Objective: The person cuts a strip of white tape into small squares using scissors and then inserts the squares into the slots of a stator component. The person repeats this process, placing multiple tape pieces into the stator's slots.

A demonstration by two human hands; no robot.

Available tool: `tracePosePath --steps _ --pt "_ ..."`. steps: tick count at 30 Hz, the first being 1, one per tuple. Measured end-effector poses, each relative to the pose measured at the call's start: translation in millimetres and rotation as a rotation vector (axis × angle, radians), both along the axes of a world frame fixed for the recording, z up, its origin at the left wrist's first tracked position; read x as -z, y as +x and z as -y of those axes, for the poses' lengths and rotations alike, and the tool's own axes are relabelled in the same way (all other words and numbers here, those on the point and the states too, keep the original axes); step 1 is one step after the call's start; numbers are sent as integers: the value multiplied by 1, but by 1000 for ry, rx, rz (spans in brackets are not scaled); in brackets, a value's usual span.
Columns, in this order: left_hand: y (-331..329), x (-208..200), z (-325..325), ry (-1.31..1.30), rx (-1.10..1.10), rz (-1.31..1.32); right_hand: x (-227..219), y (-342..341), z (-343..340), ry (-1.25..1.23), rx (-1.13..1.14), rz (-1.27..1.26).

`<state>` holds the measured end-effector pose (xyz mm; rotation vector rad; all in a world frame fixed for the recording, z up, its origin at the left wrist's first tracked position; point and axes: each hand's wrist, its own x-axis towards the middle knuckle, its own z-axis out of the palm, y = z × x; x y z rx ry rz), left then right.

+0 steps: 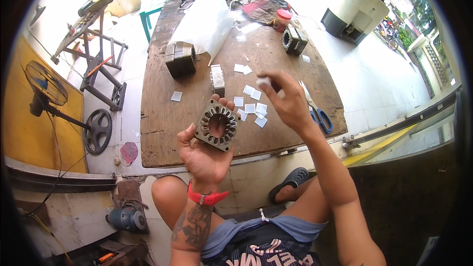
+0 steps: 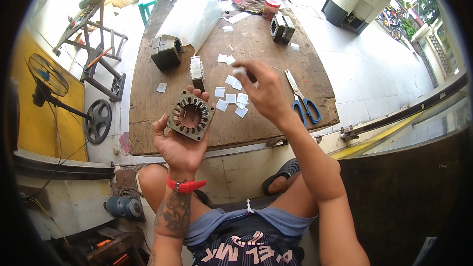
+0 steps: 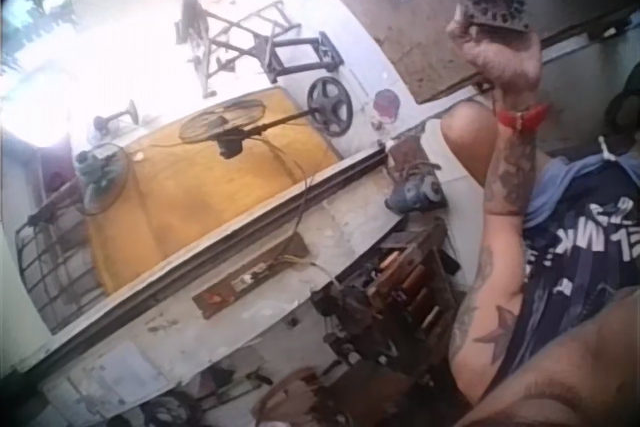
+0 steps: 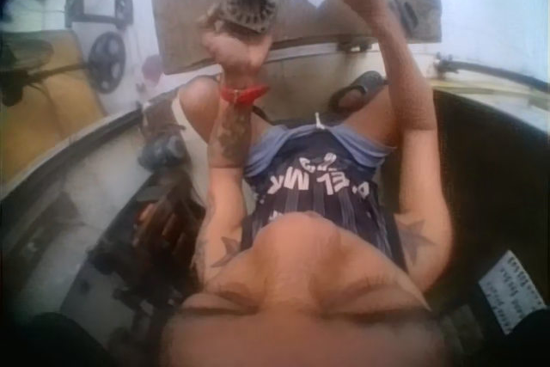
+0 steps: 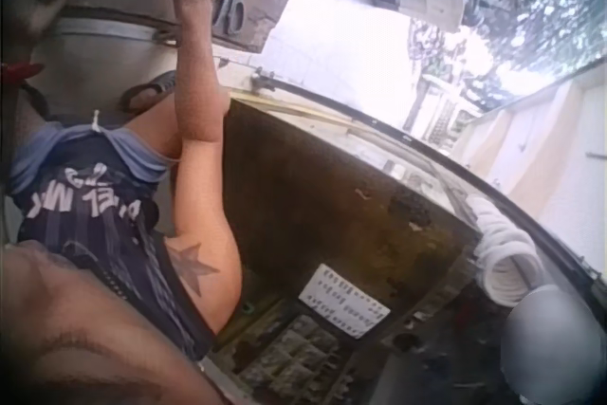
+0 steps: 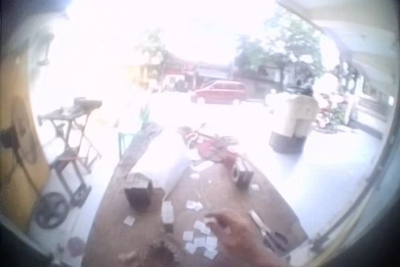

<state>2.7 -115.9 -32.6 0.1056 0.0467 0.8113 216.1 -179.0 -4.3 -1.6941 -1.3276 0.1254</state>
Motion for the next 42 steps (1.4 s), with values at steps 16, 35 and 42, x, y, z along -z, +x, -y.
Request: tracePosePath --steps 16,35,42 --pt "11 4 20 384 -332 -288 23 -84 30 172 -201 172" --pt "-15 2 -10 131 -201 -143 23 -49 47 -98 102 227" --pt "-8 7 -19 86 -105 -111 43 -33 57 -341 196 274"
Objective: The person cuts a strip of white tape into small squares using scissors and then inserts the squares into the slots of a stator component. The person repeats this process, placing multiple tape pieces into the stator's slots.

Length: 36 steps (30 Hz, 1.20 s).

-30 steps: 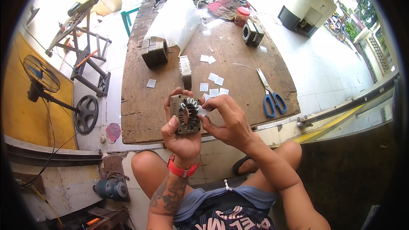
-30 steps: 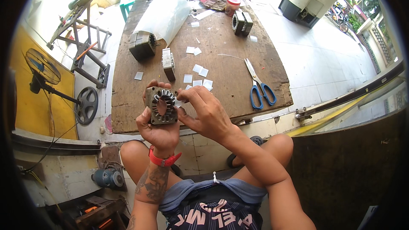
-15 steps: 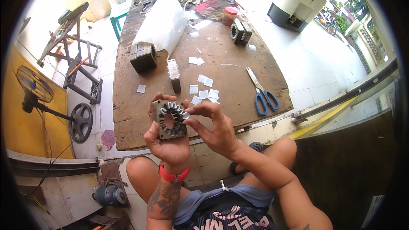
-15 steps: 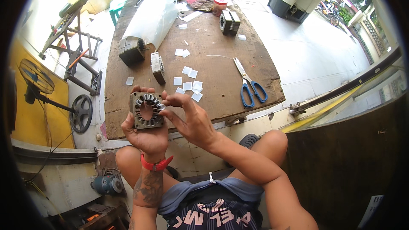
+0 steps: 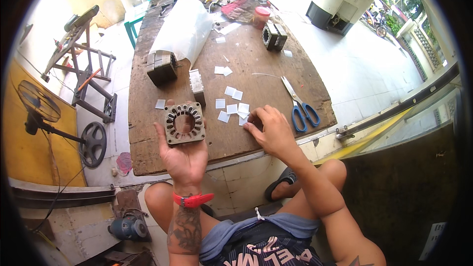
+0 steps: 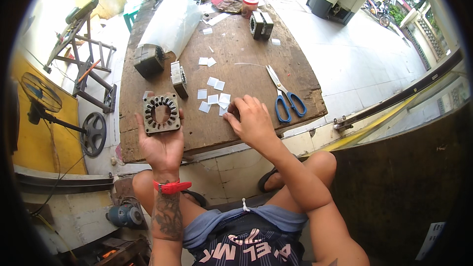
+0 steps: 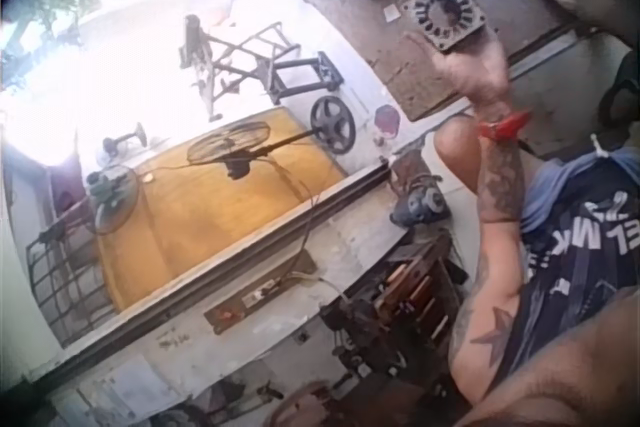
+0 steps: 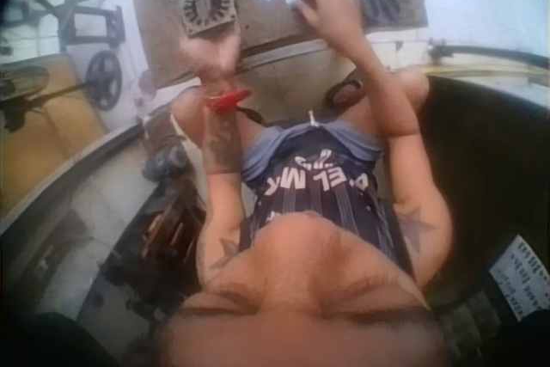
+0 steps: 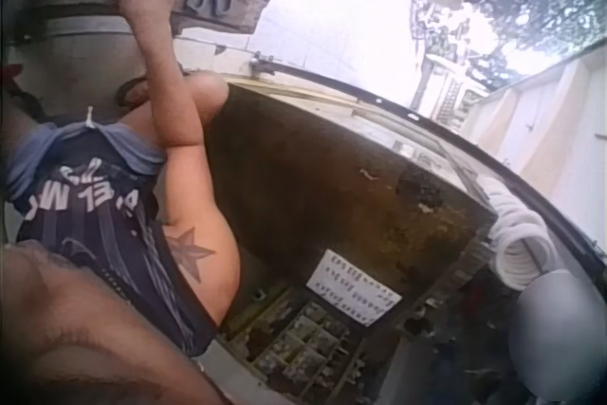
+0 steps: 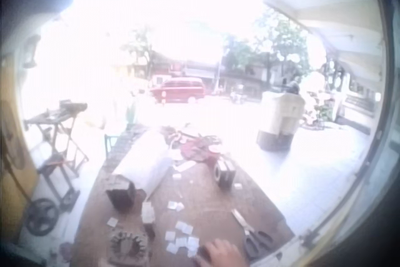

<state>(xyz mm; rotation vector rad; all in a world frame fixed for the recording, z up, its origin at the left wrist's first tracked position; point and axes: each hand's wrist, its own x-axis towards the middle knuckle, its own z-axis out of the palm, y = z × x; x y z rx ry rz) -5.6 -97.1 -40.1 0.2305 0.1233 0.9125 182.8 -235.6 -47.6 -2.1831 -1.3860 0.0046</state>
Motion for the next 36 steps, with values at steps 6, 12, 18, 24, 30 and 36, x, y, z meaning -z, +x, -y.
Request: tracePosePath --steps 6,12,18,24,30,36 --pt "4 -3 9 -76 42 35 -3 10 -4 -38 7 -166" --pt "5 -2 12 -16 20 -5 -17 -9 -7 304 -97 -494" --pt "12 -1 23 159 -72 -145 -25 -29 -14 494 -430 -89" --pt "13 -3 36 233 -29 -147 -21 -28 -19 511 -355 96" --pt "14 -2 36 241 -62 -180 -24 -30 -18 408 -458 238" --pt "14 -3 37 170 -55 -154 -13 -37 -24 548 -402 -13"
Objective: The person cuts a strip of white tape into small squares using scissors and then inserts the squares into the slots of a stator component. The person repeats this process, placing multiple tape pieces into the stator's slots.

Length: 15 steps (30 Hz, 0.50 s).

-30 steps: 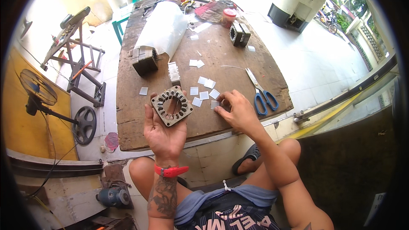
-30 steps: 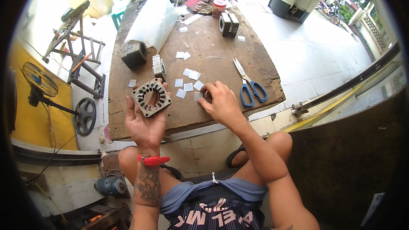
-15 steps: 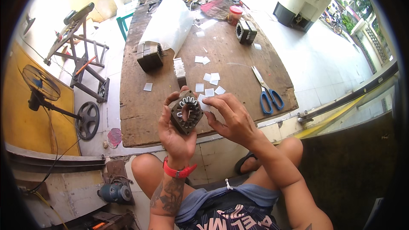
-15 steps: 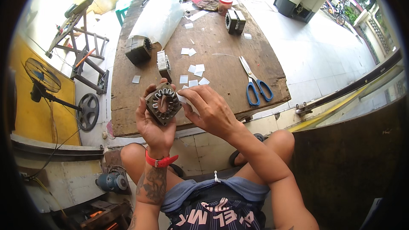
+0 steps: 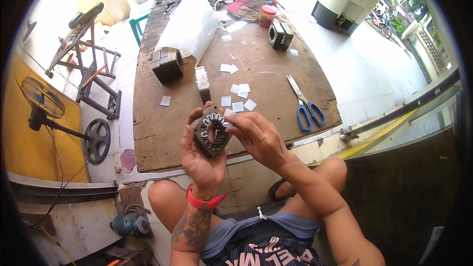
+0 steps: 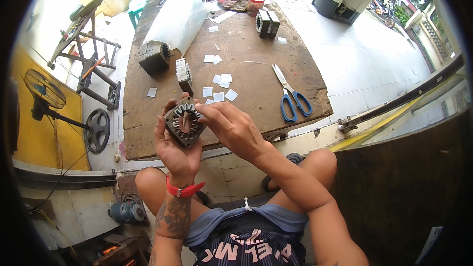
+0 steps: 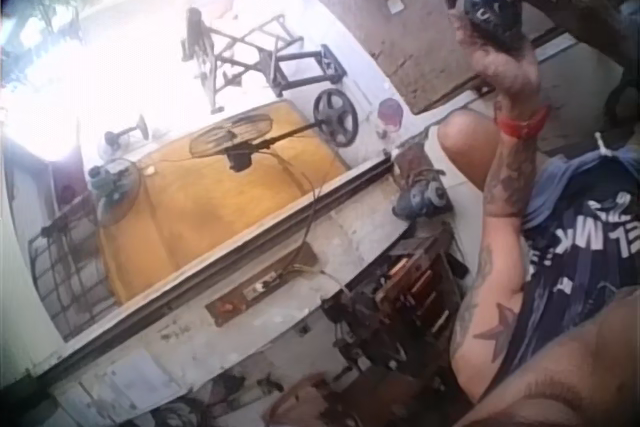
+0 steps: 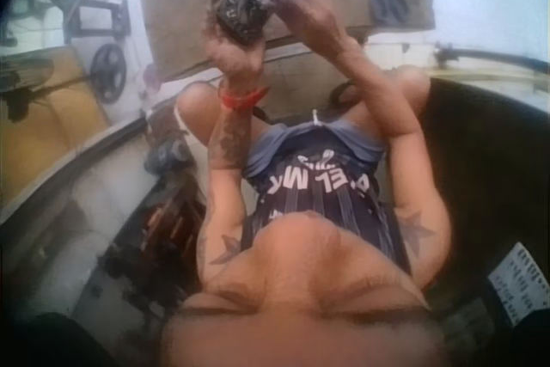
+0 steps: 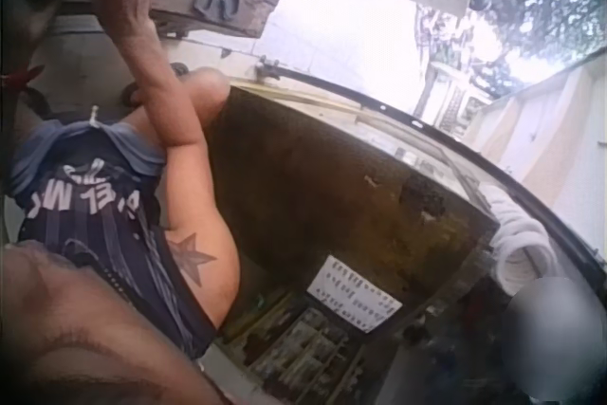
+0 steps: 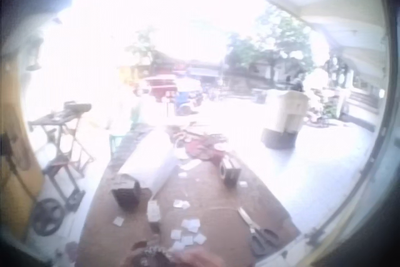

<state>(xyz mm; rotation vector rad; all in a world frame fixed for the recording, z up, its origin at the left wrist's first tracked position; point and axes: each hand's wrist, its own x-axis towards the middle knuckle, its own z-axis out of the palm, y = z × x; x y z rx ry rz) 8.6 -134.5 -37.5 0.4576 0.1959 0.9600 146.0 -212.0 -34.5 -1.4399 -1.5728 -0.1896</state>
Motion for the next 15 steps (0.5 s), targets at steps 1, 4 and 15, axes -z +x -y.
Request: tracePosePath --steps 1,4,15 --pt "0 0 0 -16 12 23 3 -3 -2 27 6 -42" --pt "-1 -2 -2 -73 24 70 7 -11 -5 60 -18 -110" --pt "-11 -5 -13 -213 137 111 15 92 -32 -478 467 233"
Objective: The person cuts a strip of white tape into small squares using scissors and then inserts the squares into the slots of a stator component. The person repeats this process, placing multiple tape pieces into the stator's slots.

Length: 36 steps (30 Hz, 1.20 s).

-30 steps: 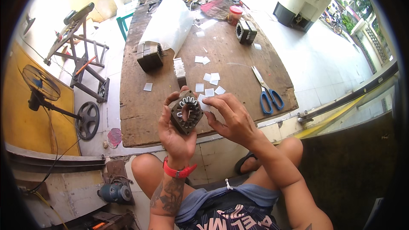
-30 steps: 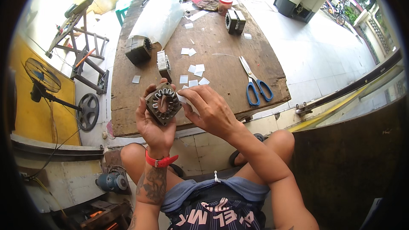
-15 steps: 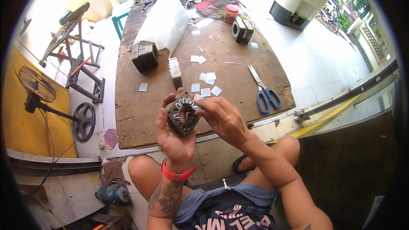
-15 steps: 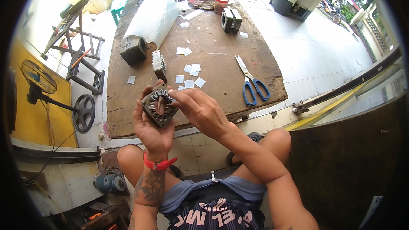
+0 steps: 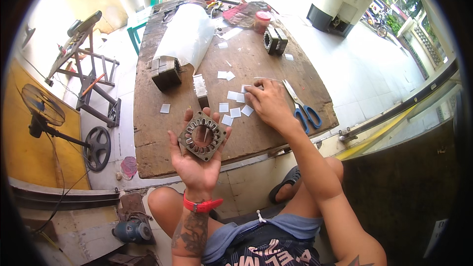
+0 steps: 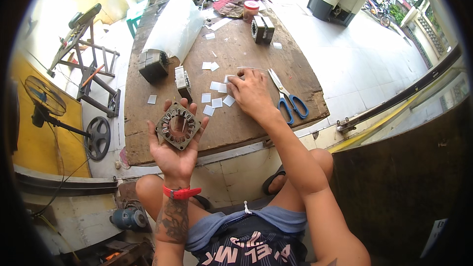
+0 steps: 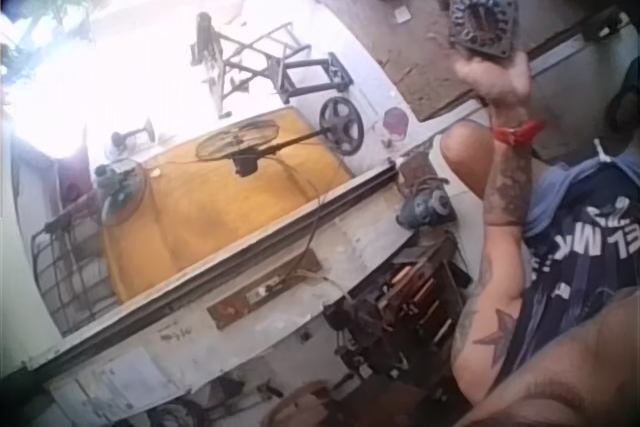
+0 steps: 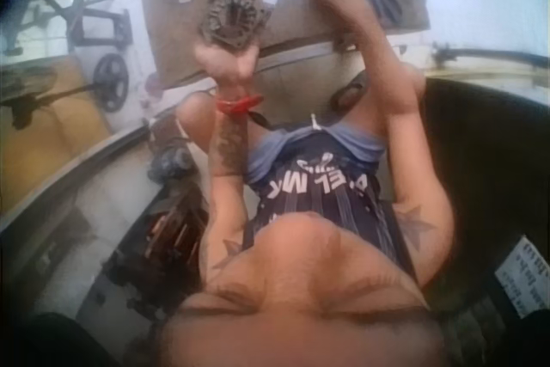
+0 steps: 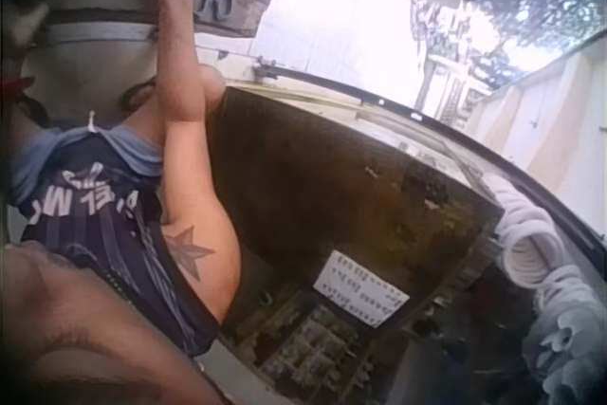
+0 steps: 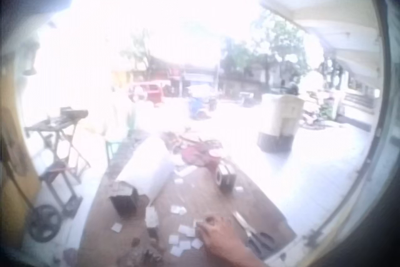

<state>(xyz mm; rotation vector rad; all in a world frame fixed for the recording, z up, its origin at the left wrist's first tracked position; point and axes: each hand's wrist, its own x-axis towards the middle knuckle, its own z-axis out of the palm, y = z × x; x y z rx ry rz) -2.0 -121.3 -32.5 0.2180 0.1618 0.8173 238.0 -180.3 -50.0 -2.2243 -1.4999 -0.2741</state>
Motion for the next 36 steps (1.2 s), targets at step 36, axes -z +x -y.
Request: tracePosePath --steps 36 --pt "17 4 23 186 5 -69 -28 -78 46 349 -477 -46"
